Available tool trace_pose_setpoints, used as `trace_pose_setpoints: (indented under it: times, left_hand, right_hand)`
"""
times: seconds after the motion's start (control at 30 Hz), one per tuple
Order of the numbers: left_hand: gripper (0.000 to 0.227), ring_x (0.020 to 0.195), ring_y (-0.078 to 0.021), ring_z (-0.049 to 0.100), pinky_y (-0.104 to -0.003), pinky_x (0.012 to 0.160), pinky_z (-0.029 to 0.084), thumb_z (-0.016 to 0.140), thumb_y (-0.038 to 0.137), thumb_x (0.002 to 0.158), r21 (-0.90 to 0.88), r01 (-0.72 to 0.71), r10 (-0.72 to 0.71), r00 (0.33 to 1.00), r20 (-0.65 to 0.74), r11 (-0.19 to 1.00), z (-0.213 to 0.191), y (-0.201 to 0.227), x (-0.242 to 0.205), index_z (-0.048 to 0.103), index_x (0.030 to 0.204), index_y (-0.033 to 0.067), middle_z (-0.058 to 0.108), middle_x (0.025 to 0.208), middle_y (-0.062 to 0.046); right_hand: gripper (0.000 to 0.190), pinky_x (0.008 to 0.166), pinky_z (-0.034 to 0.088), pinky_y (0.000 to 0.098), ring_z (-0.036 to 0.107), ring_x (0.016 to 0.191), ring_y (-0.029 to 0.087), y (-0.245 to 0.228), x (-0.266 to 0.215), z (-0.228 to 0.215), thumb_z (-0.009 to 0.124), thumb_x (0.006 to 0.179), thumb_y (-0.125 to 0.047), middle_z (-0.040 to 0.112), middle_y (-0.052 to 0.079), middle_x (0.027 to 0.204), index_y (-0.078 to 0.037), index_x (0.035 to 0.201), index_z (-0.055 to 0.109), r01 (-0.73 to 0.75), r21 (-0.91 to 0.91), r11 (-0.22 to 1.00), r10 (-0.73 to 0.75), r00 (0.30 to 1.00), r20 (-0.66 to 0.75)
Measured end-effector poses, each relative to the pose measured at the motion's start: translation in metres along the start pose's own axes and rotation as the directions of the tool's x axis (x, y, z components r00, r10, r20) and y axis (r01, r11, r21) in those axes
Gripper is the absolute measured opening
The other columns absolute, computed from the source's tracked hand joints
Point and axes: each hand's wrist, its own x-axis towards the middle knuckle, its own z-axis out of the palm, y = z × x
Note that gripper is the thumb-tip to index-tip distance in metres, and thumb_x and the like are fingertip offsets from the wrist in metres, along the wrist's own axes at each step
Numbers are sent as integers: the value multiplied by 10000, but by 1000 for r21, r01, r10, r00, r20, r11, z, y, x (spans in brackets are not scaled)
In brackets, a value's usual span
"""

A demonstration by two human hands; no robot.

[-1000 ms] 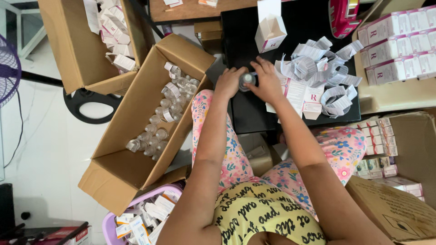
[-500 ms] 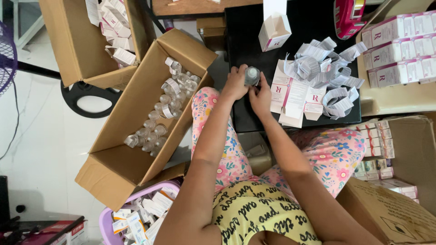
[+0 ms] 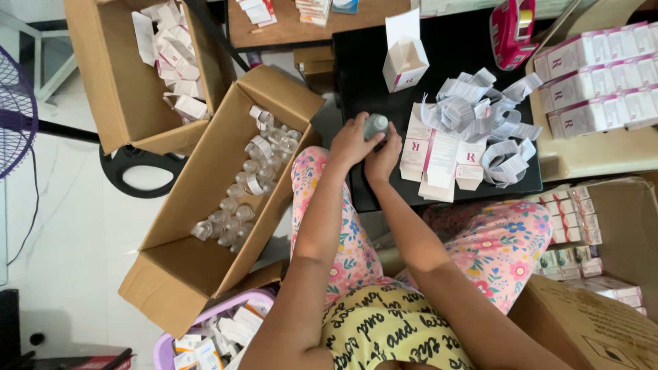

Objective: The person sits on the floor and repeatedly picks up small clear bottles and white boxes, places the bottles into the boxes, and sets the filled boxes aside. The person also moves stacks of empty boxes and labels around the workspace.

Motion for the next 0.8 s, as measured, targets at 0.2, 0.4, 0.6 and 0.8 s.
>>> trace_pose_setpoints:
  times: [0.2,0.4,0.6,0.8]
  left_hand:
    - [711,885,-321,779,-431,824,615,760,428,903,-492,75,-222,944,-246,867,-21,-3,27,472,1454,84,753,1043,-170]
    - [988,1330,-477,444,-512,1081,430,941,275,718,-83,-440,381,845,-376,894,-18,34,64,397,1520,84,389,1477,-302]
    - [866,1324,-461,476,-485,1084,464,911,181,723,23,-447,435,855,-283,894,-2,57,108,499,1485,153,379,1535,-272]
    - [682,1228,-409,531,-508,1056,441,896,147,728,195,-450,489,829,-272,871,-20,64,58,548,1310,73,567,1377,-146]
  right_hand:
    - [720,831,560,280,657,961,152,-2,17,-22,853,851,-81,678,74,1115,38,1432,444,-226,440,869,105,953,282]
    - [369,787,493,268,580,922,117,11,29,-126,817,898,-29,593,62,1045,32,1147,551,-241,427,872,-60,811,582]
    - [433,946,515,283,626,1088,108,7,26,-174,813,865,-10,652,26,1153,-9,1219,564,-369,586,721,-114,771,626]
    - [638,1074,475,349,613,1242,182,-26,29,-171,795,897,-94,648,54,1334,12,1459,512,-554,704,444,-128,738,662]
